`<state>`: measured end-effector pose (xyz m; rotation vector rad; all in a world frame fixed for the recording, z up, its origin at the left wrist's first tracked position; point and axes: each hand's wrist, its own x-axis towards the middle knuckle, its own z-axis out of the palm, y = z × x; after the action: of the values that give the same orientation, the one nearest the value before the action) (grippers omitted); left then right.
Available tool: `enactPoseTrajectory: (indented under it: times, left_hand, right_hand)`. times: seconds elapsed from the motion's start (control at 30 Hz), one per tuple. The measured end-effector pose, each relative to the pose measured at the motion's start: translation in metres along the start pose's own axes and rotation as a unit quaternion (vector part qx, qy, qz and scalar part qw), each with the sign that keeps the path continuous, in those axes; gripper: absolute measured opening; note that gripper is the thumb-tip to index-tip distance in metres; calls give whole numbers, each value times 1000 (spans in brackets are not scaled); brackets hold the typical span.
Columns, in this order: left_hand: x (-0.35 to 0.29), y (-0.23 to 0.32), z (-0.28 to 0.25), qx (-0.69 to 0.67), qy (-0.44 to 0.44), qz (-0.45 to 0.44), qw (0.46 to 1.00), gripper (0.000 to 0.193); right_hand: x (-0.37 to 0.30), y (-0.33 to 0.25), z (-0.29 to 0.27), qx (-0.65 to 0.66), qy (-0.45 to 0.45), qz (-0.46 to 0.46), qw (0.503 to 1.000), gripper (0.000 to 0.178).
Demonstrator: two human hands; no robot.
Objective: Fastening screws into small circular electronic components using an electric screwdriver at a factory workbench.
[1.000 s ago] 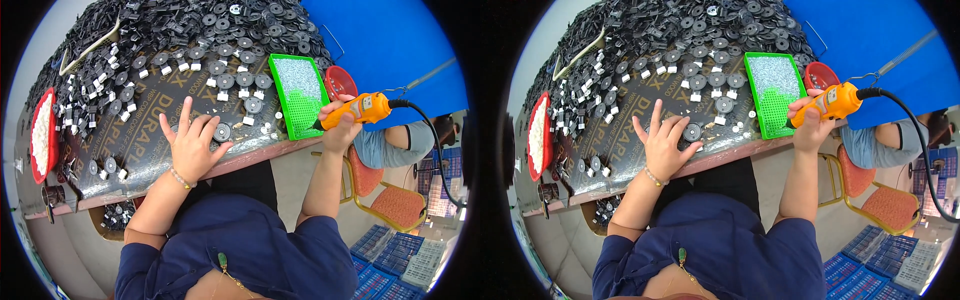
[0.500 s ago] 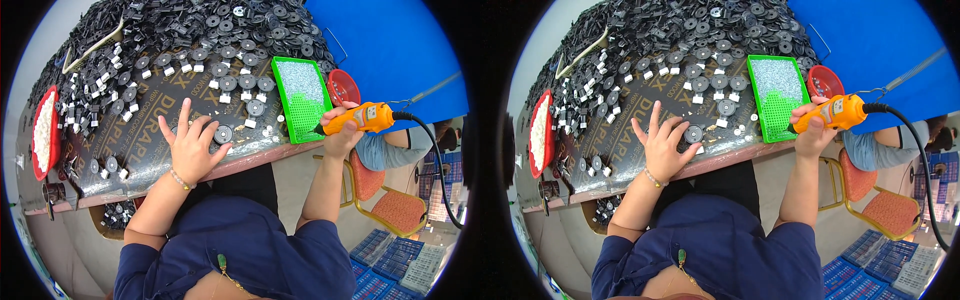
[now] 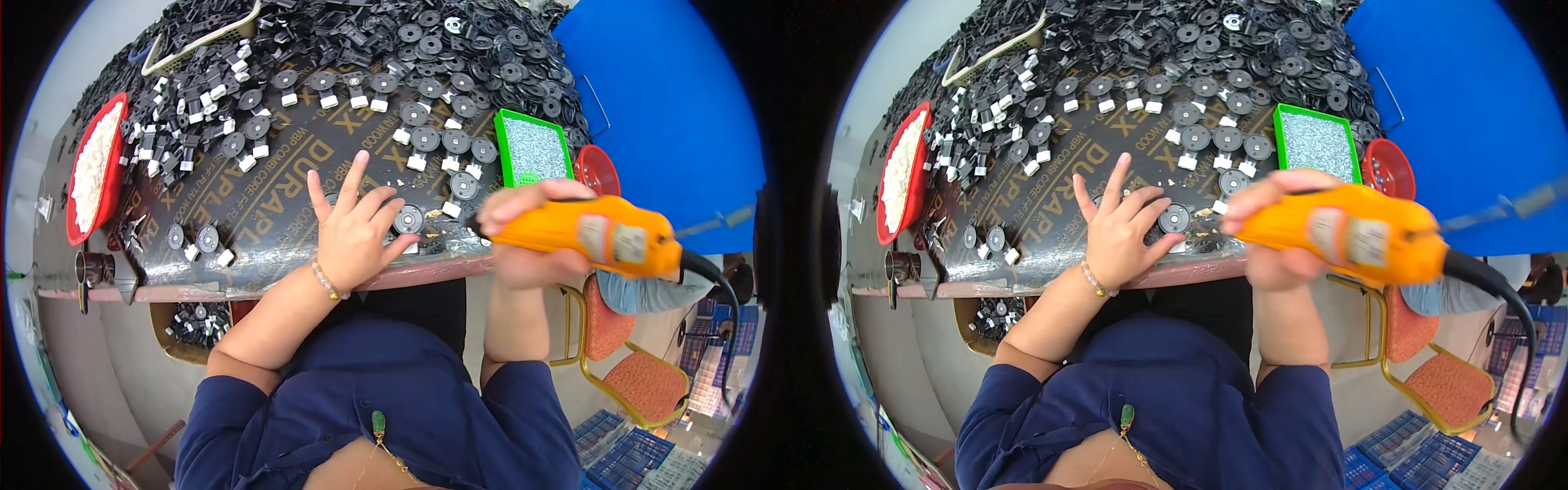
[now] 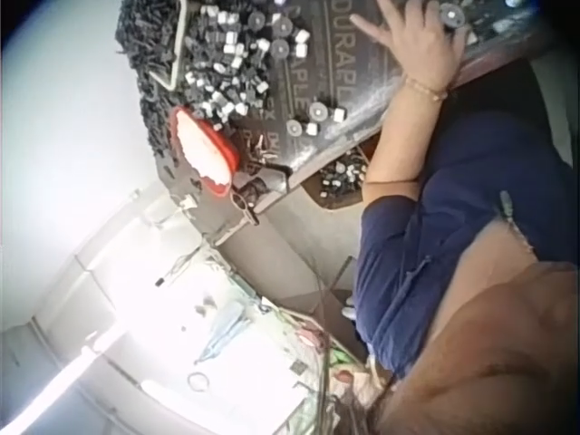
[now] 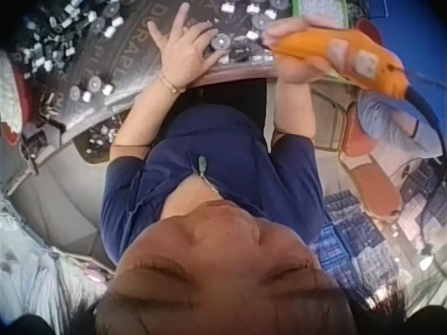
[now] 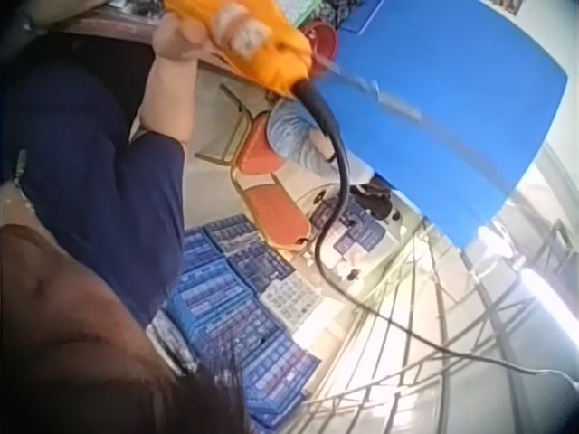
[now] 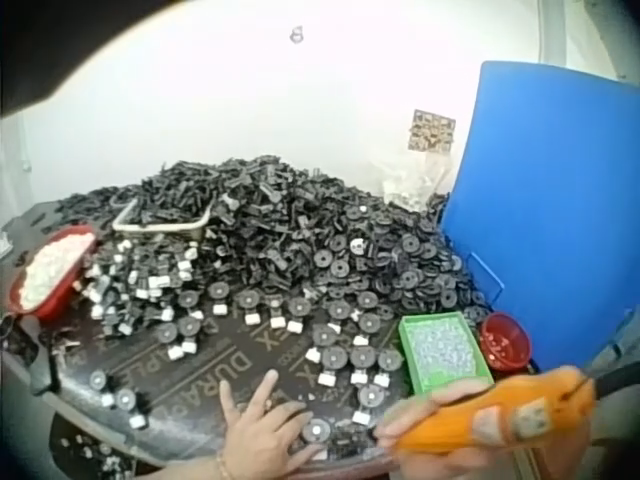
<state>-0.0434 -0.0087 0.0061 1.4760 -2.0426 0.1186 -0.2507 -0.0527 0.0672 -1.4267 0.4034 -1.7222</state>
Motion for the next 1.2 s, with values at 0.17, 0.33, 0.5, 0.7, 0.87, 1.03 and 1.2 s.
enactPoseTrajectory:
  times: [0.17,0.33,0.5,0.7,0.87,1.03,1.2]
  left_hand:
    - [-1,-2,-2,-1,-13,-2,1000,46]
    - [-1,-1,-4,4,-23,-6,1000,48]
    - [-1,-1,-4,-2,-33,-14,999,49]
    - [1,-1,-4,-20,-19,-4,1000,49]
    - [2,2,-4,-24,-14,-3,1000,47]
    - [0,0,0,-31,-3,5,1000,43]
    - [0,3,0,-13,8,10,1000,41]
  right_hand:
    - [-2,29,37,27,-37,87,995,84]
    - [0,43,40,40,-38,91,994,81]
    - [-1,47,38,33,-35,103,994,80]
    - [-2,39,47,20,-71,120,990,75]
    - [-4,39,49,-1,-51,112,992,77]
    - [7,23,13,9,-24,69,997,85]
    - [26,-19,-73,-203,75,-13,976,72]
